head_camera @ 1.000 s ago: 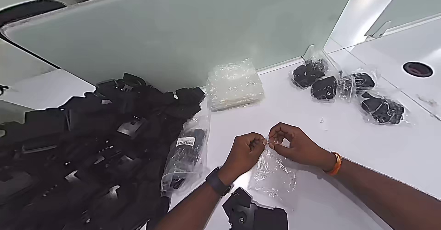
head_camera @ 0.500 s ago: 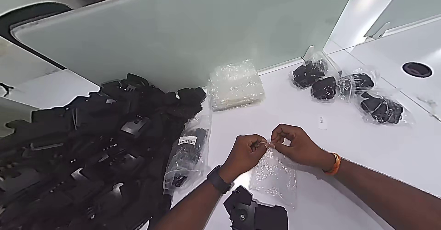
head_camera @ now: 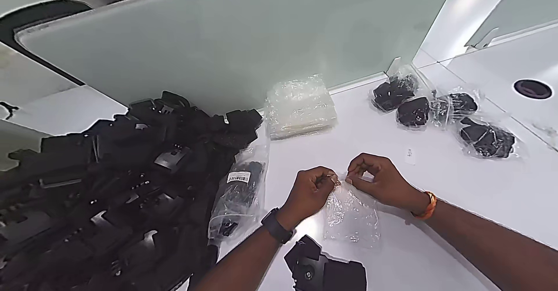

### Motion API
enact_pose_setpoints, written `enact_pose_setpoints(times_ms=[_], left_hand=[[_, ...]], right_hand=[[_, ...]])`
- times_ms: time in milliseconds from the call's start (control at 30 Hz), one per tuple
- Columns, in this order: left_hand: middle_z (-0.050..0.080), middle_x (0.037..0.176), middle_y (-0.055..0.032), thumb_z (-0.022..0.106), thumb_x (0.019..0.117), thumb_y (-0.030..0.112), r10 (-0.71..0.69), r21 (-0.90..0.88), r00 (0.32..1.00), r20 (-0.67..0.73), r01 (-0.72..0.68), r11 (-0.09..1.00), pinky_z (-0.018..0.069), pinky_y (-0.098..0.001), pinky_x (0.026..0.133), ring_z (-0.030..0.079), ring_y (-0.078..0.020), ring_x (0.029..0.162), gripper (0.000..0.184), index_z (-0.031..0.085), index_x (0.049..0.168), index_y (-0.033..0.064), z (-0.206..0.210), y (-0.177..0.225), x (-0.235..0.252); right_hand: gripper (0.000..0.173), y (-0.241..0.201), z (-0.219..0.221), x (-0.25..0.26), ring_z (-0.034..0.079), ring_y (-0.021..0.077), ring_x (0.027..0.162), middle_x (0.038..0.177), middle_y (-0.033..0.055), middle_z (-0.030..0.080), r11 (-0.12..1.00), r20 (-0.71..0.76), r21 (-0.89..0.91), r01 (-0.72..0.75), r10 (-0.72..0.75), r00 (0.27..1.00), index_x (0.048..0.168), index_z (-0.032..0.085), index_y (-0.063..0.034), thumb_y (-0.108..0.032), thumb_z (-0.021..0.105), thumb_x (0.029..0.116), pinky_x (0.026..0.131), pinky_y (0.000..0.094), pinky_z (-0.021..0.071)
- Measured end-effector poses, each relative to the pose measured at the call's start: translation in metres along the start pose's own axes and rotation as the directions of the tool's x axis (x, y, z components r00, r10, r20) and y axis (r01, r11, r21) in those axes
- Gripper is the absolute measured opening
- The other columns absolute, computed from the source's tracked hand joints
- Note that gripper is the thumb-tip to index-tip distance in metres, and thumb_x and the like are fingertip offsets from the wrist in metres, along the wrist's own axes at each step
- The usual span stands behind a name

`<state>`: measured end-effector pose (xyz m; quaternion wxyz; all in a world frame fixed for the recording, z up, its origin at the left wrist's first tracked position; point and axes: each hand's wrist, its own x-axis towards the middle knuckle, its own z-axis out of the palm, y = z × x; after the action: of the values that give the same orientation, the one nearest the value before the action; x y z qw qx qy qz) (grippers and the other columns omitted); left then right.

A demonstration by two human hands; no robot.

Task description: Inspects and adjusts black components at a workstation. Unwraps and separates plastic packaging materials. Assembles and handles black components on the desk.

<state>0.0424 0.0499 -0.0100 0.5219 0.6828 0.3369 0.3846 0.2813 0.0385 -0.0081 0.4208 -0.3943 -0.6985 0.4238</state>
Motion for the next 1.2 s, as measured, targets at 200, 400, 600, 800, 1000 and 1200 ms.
enact_pose_setpoints(times_ms=[200,400,600,800,1000,1200], left_hand=[[0.072,0.082,-0.0022,0.069,0.0946,0.012,-0.001,0.084,0.998,0.057,-0.004,0.996,0.0516,-0.0202,0.059,0.061,-0.0022,0.063,0.013,0.074,0.1,0.001,0.003,-0.001,0.0],[0.072,0.084,-0.0032,0.065,0.0983,0.011,-0.002,0.109,0.998,0.065,-0.005,0.994,0.0567,-0.021,0.066,0.066,-0.0037,0.07,0.013,0.072,0.099,0.0004,0.002,0.001,0.0],[0.073,0.087,-0.0036,0.067,0.0969,0.013,-0.004,0.154,0.996,0.085,-0.01,0.988,0.0561,-0.0216,0.069,0.066,-0.0033,0.073,0.014,0.074,0.1,0.0012,0.001,0.0,-0.001],[0.072,0.083,-0.0032,0.066,0.0975,0.015,0.036,0.171,0.995,0.089,-0.051,0.984,0.0539,-0.0208,0.067,0.064,-0.0028,0.072,0.015,0.074,0.097,0.0015,0.003,0.001,-0.002],[0.071,0.086,-0.0043,0.067,0.0942,0.007,0.026,0.015,0.995,-0.094,-0.025,1.0,0.0573,-0.0248,0.073,0.068,-0.0076,0.078,0.007,0.068,0.095,0.0,0.0,0.0,0.001],[0.071,0.087,-0.0043,0.066,0.0924,0.01,-0.023,0.068,1.0,-0.007,0.023,0.997,0.0563,-0.0222,0.068,0.066,-0.0052,0.074,0.012,0.07,0.096,-0.0001,-0.001,0.001,0.0]], right_hand=[[0.011,-0.005,0.005,-0.003,0.064,0.0031,0.085,0.09,-0.0033,0.069,0.999,0.06,0.009,0.032,-0.033,0.998,0.099,0.066,-0.0068,-0.008,0.072,0.09,0.077,0.0213,0.0533],[0.015,-0.001,0.006,-0.004,0.064,0.0029,0.091,0.097,-0.0019,0.07,0.996,0.07,-0.076,0.055,-0.05,0.996,0.106,0.066,-0.0059,-0.013,0.07,0.0932,0.082,0.0214,0.0531],[0.013,0.0,0.007,-0.004,0.067,0.0025,0.088,0.094,-0.0018,0.071,0.994,0.027,-0.064,0.092,-0.091,0.996,0.102,0.067,-0.0049,-0.009,0.071,0.0906,0.082,0.021,0.0566],[0.013,-0.004,0.006,-0.005,0.064,0.0016,0.088,0.093,-0.003,0.07,0.979,0.049,-0.144,0.141,-0.135,0.99,0.103,0.066,-0.0069,-0.013,0.07,0.0928,0.082,0.0211,0.054],[0.038,0.0,-0.004,-0.002,0.067,0.0055,0.097,0.104,0.0001,0.069,0.994,-0.038,-0.104,0.041,-0.045,0.998,0.118,0.058,-0.005,-0.014,0.077,0.0866,0.089,0.0252,0.0574],[0.036,-0.002,-0.005,0.0,0.071,0.0091,0.089,0.097,-0.0013,0.072,0.993,-0.1,0.116,-0.012,0.023,0.995,0.114,0.057,-0.0089,-0.005,0.077,0.0849,0.083,0.0279,0.0603]])
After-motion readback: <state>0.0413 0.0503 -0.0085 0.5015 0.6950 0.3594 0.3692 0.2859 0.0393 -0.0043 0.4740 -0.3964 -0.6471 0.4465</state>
